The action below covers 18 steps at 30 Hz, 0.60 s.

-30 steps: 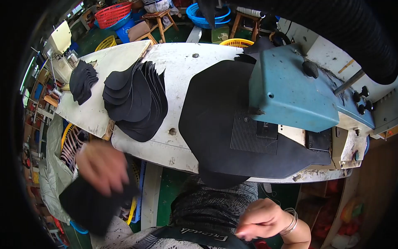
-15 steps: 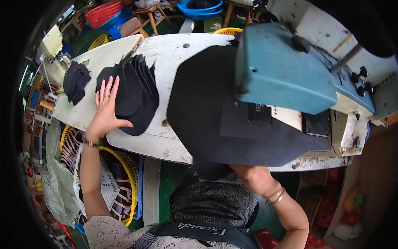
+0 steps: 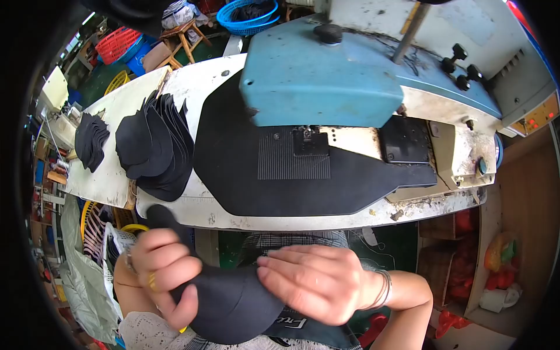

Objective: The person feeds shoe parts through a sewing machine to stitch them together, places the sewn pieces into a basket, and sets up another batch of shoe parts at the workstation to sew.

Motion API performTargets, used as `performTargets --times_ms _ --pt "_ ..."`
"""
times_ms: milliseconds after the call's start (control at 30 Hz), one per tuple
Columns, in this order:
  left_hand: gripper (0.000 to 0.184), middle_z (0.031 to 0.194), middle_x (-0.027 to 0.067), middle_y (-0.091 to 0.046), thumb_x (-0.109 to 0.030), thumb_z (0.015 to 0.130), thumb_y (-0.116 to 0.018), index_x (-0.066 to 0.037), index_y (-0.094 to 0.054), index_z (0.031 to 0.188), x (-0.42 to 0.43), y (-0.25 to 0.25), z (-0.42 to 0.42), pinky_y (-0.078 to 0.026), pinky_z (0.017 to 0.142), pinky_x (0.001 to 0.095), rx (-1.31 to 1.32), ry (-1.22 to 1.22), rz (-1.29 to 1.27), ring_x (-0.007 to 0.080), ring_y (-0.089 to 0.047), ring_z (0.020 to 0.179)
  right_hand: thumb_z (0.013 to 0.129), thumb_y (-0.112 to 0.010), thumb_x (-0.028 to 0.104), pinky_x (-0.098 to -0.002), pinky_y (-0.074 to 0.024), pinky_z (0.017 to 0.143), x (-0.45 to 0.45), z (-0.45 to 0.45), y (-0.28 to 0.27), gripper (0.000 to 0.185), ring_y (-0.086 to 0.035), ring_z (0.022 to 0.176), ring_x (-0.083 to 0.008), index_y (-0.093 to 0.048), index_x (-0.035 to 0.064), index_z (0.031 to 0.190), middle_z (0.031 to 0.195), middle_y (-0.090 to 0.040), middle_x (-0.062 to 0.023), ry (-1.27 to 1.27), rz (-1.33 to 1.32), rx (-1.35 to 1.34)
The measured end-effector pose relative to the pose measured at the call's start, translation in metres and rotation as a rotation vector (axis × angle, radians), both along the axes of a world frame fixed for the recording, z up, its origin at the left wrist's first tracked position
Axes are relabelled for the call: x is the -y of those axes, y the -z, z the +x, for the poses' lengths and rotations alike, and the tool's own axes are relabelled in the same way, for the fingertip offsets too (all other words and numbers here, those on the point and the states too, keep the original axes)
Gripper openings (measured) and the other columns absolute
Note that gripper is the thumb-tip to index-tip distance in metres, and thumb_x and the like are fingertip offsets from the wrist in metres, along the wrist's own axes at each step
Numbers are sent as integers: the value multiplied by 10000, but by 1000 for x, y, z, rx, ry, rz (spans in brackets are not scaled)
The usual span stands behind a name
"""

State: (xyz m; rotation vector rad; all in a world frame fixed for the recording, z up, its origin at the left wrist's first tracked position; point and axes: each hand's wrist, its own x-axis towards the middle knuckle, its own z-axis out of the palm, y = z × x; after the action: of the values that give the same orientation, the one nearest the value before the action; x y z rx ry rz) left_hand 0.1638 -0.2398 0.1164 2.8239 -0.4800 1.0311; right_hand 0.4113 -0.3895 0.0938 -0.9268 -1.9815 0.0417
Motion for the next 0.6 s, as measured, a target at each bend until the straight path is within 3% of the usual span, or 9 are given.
performTargets --times_ms 67,100,167,233,300,333,433,467,600 --pt "210 820 14 -499 -444 735 -596 -441 -549 939 13 8 37 -332 580 395 447 -229 155 221 -445 674 858 -716 50 -384 -642 777 8 2 -19 208 -754 884 -303 -675 -29 1045 995 -744 -191 133 188 169" --pt "210 813 17 -492 -413 716 -610 -378 -557 916 11 4 48 -351 590 392 540 -303 203 226 -457 677 847 -723 53 -388 -637 804 10 4 -25 200 -752 905 -296 -679 -5 1033 1003 -745 -172 186 271 190" --pt "224 800 25 -479 -350 680 -636 -250 -573 870 -2 -6 62 -388 609 387 349 -326 259 237 -481 683 785 -748 72 -422 -631 828 11 15 -31 222 -743 964 -326 -676 -1 981 1011 -746 -160 256 268 231" --pt "249 798 43 -488 -263 621 -671 -130 -574 808 -15 -11 61 -444 635 379 -24 -278 238 247 -519 699 795 -717 -9 -404 -639 831 -5 22 -16 104 -749 948 -343 -617 4 768 966 -754 -170 350 281 277" --pt "250 798 68 -495 -170 555 -673 -111 -571 775 -22 6 80 -530 714 400 -111 -158 132 238 -575 737 765 -716 -18 -447 -640 829 -8 23 5 130 -740 982 -367 -586 -9 775 1021 -739 -200 386 161 298" --pt "192 930 118 -631 -114 650 -705 -68 -578 786 -21 5 86 -586 862 434 -142 -152 84 280 -681 884 768 -716 -9 -446 -641 826 -7 25 13 128 -742 976 -366 -589 -10 775 1016 -740 -199 388 152 288" --pt "122 1168 190 -688 -70 778 -704 -7 -653 870 -15 8 97 -573 980 463 -181 -198 -1 352 -697 1097 774 -712 16 -431 -642 813 0 31 18 100 -750 947 -353 -630 -25 813 997 -744 -199 386 135 255" --pt "196 1317 225 -655 -64 868 -674 44 -709 1028 -16 6 94 -555 1026 454 -288 -228 -5 386 -654 1215 775 -710 24 -425 -642 808 1 33 16 101 -752 936 -347 -649 -33 832 990 -746 -199 382 136 245" --pt "301 1250 209 -687 -58 850 -681 51 -718 1128 -16 2 99 -563 1015 444 -327 -239 -22 373 -664 1199 746 -693 62 -394 -641 786 6 29 7 235 -757 899 -313 -726 -64 942 947 -748 -206 380 87 265"
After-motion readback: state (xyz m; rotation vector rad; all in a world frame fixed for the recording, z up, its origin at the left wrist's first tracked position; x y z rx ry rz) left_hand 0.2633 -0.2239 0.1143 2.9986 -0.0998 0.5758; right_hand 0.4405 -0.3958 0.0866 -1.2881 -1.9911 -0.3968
